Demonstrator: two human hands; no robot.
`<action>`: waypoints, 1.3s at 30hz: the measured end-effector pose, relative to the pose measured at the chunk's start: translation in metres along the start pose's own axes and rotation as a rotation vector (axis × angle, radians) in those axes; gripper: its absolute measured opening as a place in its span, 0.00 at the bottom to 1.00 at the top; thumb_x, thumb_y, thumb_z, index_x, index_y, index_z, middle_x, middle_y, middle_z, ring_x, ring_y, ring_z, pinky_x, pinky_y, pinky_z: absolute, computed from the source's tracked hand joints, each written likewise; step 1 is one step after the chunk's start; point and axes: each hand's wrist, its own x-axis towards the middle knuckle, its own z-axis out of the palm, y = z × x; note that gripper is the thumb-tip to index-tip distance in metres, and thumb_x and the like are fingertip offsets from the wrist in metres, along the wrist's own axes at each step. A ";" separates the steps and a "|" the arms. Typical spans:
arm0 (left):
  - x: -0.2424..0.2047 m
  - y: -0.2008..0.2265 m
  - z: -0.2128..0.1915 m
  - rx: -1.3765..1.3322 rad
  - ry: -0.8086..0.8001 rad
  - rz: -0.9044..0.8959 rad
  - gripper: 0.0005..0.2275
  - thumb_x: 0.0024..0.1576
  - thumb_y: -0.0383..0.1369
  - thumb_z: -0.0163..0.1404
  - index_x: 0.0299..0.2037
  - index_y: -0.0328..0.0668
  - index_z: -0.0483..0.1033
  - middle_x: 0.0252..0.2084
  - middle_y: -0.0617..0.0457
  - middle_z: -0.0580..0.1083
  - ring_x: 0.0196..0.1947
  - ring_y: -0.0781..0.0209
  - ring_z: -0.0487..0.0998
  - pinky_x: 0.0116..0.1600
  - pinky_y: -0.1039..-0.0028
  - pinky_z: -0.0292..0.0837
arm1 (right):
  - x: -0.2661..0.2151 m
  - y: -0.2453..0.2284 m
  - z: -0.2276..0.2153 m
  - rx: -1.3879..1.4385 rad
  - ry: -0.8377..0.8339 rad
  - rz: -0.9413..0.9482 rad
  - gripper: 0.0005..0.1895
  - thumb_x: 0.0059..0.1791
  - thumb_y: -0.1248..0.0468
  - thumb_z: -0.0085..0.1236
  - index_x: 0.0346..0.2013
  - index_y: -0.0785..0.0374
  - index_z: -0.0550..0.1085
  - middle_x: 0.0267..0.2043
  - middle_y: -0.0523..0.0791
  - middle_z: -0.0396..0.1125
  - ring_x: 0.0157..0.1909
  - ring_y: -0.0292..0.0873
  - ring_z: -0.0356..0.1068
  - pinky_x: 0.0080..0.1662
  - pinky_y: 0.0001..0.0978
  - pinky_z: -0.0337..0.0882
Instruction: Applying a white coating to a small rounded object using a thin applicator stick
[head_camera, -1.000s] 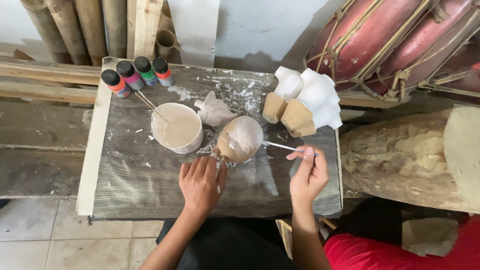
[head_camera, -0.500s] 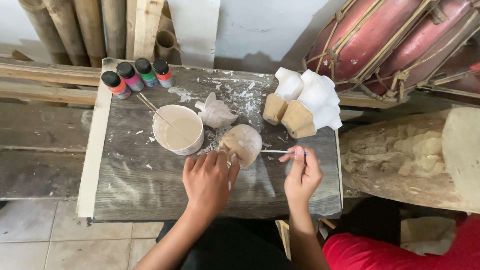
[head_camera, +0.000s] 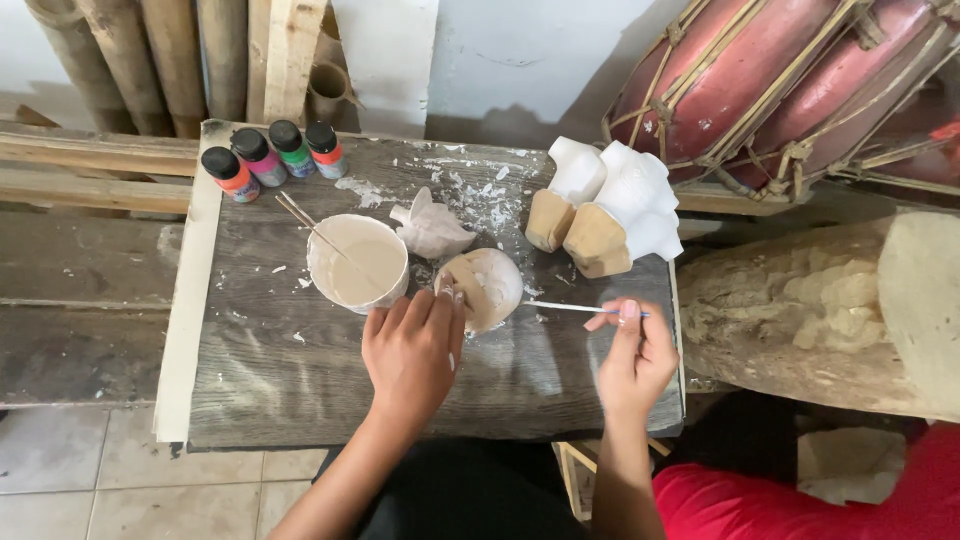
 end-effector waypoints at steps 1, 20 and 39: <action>-0.002 -0.001 0.000 -0.001 0.002 0.000 0.06 0.58 0.32 0.53 0.28 0.47 0.78 0.23 0.57 0.69 0.25 0.59 0.73 0.35 0.73 0.65 | 0.002 0.000 -0.003 -0.001 0.001 -0.002 0.17 0.62 0.66 0.42 0.33 0.63 0.75 0.19 0.46 0.71 0.26 0.40 0.67 0.48 0.30 0.66; -0.022 -0.019 -0.006 -0.168 -0.143 -0.056 0.03 0.63 0.34 0.51 0.40 0.51 0.79 0.28 0.58 0.65 0.26 0.55 0.67 0.30 0.64 0.59 | 0.073 -0.089 0.084 0.108 -0.565 -0.406 0.10 0.59 0.61 0.45 0.43 0.58 0.75 0.34 0.37 0.75 0.39 0.39 0.69 0.49 0.33 0.61; -0.022 -0.025 0.001 -0.206 -0.129 -0.049 0.09 0.62 0.31 0.51 0.28 0.49 0.71 0.26 0.58 0.65 0.25 0.54 0.66 0.29 0.65 0.56 | 0.084 -0.058 0.182 -0.217 -1.122 -0.831 0.07 0.52 0.63 0.59 0.33 0.48 0.83 0.32 0.30 0.75 0.39 0.39 0.62 0.45 0.44 0.47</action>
